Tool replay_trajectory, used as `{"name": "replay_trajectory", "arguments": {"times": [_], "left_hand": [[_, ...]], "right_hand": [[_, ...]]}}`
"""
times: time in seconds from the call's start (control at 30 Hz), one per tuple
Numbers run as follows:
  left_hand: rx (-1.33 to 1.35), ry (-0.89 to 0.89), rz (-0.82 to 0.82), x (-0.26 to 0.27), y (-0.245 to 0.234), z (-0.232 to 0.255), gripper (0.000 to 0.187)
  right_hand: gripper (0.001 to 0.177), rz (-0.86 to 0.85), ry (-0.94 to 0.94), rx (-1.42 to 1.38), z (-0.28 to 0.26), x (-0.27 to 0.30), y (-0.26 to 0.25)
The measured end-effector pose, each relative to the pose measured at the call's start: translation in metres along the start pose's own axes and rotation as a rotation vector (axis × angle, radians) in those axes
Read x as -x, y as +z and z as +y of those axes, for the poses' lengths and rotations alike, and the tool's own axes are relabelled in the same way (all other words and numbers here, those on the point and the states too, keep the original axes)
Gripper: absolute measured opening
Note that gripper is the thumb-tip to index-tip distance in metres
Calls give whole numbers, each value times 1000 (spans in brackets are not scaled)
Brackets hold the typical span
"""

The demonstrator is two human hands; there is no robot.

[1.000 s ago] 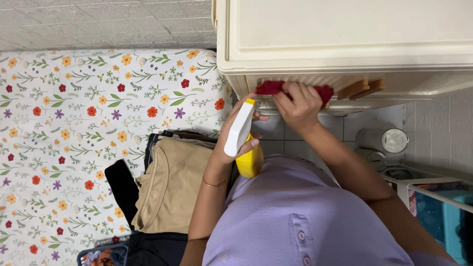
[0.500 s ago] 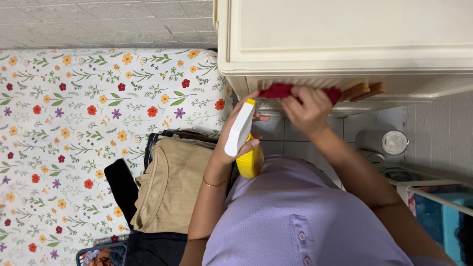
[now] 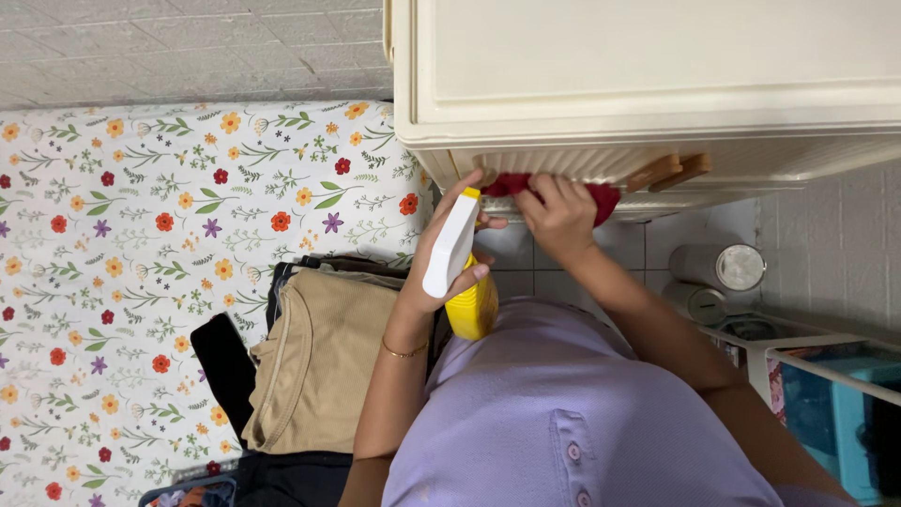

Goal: The person sprays a yellow cleaning solution onto a white plastic storage unit and wipes the top and side surfaces with a red cloth. They then open the unit's doors and wipe the interior surfaces with the same cloth.

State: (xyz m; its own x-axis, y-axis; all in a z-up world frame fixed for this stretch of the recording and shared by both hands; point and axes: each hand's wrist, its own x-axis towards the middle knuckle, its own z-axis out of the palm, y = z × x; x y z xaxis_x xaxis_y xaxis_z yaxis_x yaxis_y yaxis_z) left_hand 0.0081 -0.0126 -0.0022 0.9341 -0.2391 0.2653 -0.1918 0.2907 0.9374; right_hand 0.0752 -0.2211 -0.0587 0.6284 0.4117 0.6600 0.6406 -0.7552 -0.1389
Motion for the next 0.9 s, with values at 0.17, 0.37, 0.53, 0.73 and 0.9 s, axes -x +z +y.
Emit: {"name": "replay_trajectory", "arguments": {"times": [0.17, 0.37, 0.53, 0.73, 0.9], "left_hand": [[-72, 33, 1, 5, 2, 2, 61], [-60, 68, 15, 8, 5, 5, 70], [-204, 112, 8, 8, 7, 4, 59], [-215, 30, 52, 3, 12, 17, 77], [-352, 123, 60, 10, 3, 9, 63]], "right_hand": [[12, -46, 20, -15, -3, 2, -4], [11, 37, -36, 7, -7, -31, -36], [15, 137, -36, 12, -8, -48, -54], [17, 216, -56, -21, 6, -44, -56], [17, 185, -45, 0, 7, -29, -40]]}}
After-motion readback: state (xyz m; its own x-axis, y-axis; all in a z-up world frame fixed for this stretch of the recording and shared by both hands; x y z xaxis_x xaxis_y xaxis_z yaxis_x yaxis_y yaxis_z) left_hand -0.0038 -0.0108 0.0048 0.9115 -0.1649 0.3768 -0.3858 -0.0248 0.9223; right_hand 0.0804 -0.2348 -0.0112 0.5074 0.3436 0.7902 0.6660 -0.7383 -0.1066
